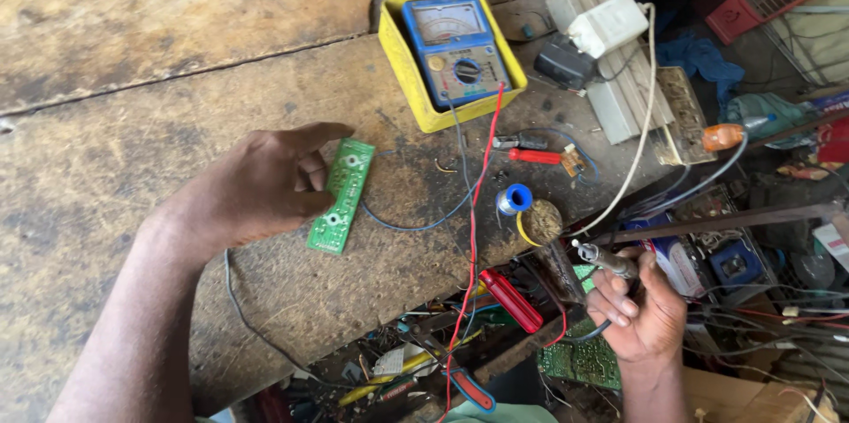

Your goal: The person holds a green circuit board on a cluttered workbench and solders its components using a soldering iron, feeding solder wire to the joints. They flip the board over, test it with multimeter probes, and use a red screwdriver to work on the board's components.

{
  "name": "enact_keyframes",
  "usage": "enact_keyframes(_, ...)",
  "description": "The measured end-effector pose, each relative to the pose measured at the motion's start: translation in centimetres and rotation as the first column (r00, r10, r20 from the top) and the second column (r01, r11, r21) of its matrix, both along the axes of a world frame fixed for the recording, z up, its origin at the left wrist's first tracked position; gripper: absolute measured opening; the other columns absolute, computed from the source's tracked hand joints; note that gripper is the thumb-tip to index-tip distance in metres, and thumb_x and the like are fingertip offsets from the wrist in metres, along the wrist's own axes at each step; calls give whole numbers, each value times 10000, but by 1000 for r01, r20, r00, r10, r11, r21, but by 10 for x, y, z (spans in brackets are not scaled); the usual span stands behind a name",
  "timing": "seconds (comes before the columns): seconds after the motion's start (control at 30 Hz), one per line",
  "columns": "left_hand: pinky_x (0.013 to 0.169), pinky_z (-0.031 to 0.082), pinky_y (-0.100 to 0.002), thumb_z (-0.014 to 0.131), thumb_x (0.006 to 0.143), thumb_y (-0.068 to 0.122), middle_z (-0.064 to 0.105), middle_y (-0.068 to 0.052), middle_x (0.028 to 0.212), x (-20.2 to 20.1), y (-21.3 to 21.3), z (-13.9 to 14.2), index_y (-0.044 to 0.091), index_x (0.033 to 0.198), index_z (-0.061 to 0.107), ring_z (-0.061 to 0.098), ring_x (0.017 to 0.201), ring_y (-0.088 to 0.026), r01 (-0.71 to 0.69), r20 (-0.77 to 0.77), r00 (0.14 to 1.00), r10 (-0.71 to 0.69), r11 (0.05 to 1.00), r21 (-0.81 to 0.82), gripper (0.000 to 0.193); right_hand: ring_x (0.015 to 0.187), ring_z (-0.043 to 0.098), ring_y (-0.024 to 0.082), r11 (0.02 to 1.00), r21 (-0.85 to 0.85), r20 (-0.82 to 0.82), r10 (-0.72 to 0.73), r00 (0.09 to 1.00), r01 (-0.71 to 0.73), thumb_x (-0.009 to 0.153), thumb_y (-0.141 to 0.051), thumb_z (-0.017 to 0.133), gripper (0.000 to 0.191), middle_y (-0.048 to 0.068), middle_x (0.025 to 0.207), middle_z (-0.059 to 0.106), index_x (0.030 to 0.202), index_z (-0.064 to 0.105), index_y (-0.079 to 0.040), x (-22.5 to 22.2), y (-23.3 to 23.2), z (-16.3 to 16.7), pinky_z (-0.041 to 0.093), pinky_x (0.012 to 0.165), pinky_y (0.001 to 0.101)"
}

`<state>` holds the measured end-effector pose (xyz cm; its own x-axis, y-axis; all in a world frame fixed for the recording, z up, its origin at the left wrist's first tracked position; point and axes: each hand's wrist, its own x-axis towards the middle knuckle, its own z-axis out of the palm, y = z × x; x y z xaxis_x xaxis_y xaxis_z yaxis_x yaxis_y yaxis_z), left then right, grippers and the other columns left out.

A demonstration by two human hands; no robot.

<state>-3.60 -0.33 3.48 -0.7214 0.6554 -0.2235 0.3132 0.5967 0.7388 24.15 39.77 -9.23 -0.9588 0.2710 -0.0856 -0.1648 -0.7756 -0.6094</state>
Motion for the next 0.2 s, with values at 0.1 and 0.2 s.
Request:
enact_keyframes(0.1,644,628,-290,669,753,17,787,-62,820,-1,-3,1,175,1441,584,753,692,-129,37,-10,999,-36,994,100,711,600,509,104,991,119,50,-74,996,68,1063,-253,659,212,89,826,629,1130,702,-57,-10,-20,19,401,520,248)
enact_keyframes(0.2,665,543,-421,698,834,5,740,-187,821,2,-13,3,180,1450,622,682,766,-237,31,10,999,-31,999,27,644,572,503,104,960,269,74,-104,992,80,1049,-305,667,246,90,814,625,1150,701,-84,-26,-15,94,420,518,278)
